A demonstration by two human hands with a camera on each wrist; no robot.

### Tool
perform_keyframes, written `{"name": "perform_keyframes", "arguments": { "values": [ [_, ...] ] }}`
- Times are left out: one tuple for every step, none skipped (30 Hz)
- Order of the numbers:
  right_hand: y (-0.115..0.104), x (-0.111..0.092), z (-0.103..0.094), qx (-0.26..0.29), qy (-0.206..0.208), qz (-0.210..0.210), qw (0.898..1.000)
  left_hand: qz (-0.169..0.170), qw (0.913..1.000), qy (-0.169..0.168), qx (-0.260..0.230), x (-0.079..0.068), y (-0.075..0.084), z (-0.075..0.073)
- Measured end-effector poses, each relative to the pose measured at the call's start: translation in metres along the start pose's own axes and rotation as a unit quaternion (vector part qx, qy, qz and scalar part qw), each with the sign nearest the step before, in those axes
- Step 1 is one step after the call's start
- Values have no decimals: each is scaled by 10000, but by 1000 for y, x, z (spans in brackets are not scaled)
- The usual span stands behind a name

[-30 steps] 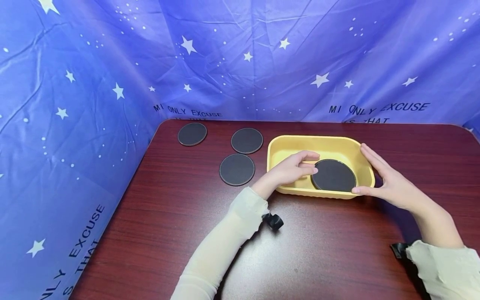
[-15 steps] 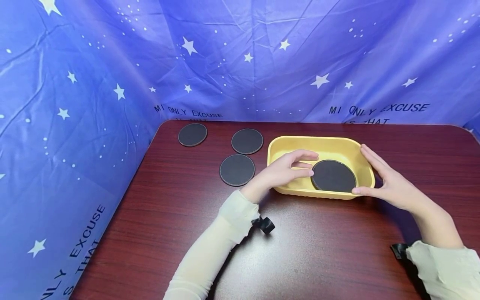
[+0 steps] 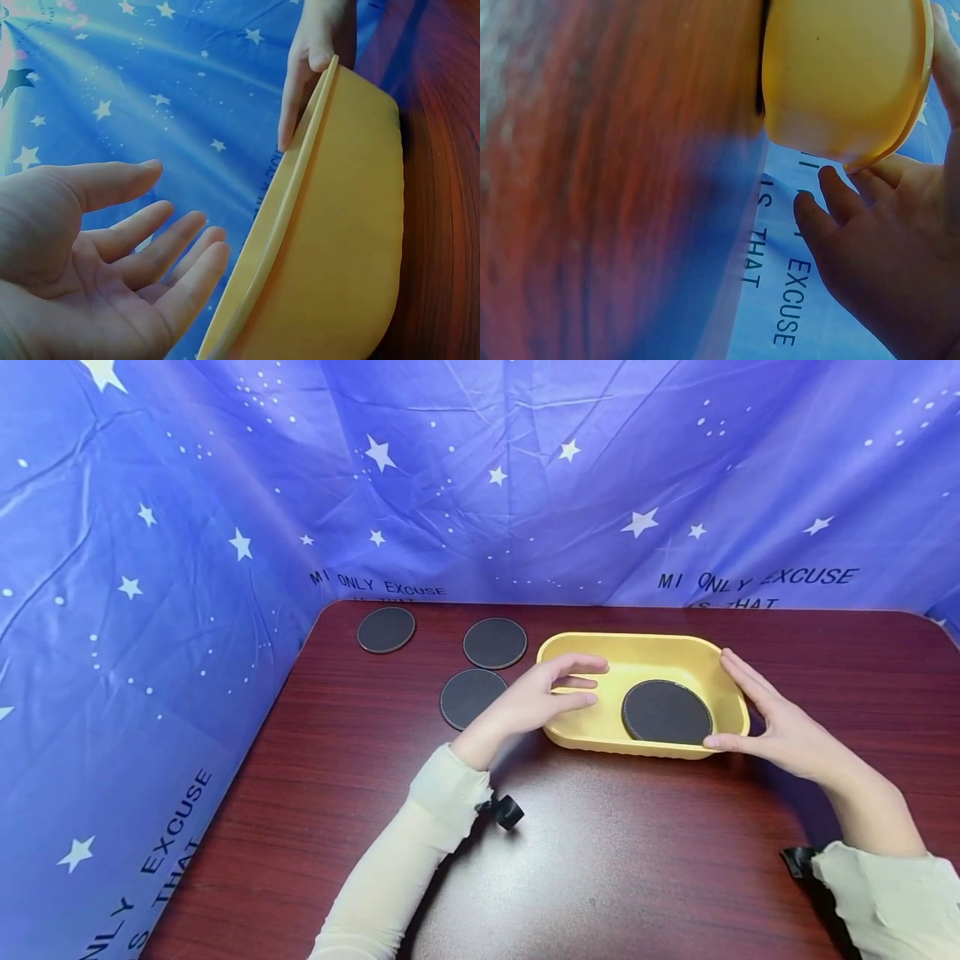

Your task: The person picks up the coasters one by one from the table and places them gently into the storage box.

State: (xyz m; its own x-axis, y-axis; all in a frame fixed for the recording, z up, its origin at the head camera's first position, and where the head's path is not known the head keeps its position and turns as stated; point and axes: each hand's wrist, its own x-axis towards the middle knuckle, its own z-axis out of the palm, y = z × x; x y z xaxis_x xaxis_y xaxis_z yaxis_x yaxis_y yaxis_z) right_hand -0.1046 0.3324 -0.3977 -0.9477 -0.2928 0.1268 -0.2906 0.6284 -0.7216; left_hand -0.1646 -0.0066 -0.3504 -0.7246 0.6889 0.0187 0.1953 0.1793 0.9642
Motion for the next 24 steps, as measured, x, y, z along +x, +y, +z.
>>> {"name": "perform_keyframes", "arguments": {
  "values": [
    [0, 0, 0, 0, -1, -5, 10000, 16, 10000, 43, -19, -2, 0, -2],
    [0, 0, 0, 1, -2, -7, 10000, 21, 10000, 80, -41, -3, -1, -4],
    [0, 0, 0, 3, -2, -13, 10000, 35, 9999, 115, -78, -5, -1, -6],
    [0, 0, 0, 14, -3, -19, 10000, 28, 9998, 145, -115, -6, -1, -8],
    [0, 0, 0, 25, -5, -23, 10000, 17, 9998, 183, -123, -8, -2, -10],
    [0, 0, 0, 38, -4, -30, 10000, 12, 9997, 213, -129, -9, -3, -11],
    [0, 0, 0, 48, -3, -33, 10000, -1, 9996, 253, -140, -11, -3, -13],
    [0, 0, 0, 50, -1, -35, 10000, 2, 9995, 286, -153, -12, -3, -15],
    [0, 0, 0, 50, 0, -35, 10000, 0, 9993, 325, -174, -13, -3, -17],
    [0, 0, 0, 47, 2, -33, 10000, 0, 9992, 363, -175, -15, -4, -19],
    [0, 0, 0, 38, 3, -30, 10000, 19, 9990, 402, -184, -16, -4, -21],
    [0, 0, 0, 34, 4, -27, 10000, 31, 9988, 442, -204, -17, -5, -23],
    [0, 0, 0, 24, 3, -23, 10000, 36, 9986, 482, -223, -19, -5, -25],
    [0, 0, 0, 19, 4, -24, 10000, 44, 9984, 521, -235, -20, -5, -27],
    [0, 0, 0, 15, 3, -24, 10000, 48, 9981, 563, -253, -21, -6, -29],
    [0, 0, 0, 11, 2, -26, 10000, 57, 9978, 603, -261, -23, -6, -31],
    [0, 0, 0, 9, 3, -27, 10000, 63, 9975, 647, -264, -24, -7, -33],
    [0, 0, 0, 9, 2, -28, 10000, 66, 9973, 685, -263, -25, -8, -35],
    [0, 0, 0, 11, 0, -31, 10000, 72, 9970, 722, -270, -26, -9, -37],
    [0, 0, 0, 19, -1, -35, 10000, 87, 9967, 761, -276, -27, -11, -39],
    [0, 0, 0, 23, -4, -37, 10000, 103, 9964, 790, -297, -28, -13, -41],
    [0, 0, 0, 25, -3, -40, 10000, 110, 9962, 821, -281, -29, -14, -43],
    [0, 0, 0, 29, -3, -45, 10000, 127, 9959, 858, -257, -30, -16, -45],
    [0, 0, 0, 32, -1, -49, 10000, 135, 9956, 896, -236, -32, -17, -47]
  ]
}}
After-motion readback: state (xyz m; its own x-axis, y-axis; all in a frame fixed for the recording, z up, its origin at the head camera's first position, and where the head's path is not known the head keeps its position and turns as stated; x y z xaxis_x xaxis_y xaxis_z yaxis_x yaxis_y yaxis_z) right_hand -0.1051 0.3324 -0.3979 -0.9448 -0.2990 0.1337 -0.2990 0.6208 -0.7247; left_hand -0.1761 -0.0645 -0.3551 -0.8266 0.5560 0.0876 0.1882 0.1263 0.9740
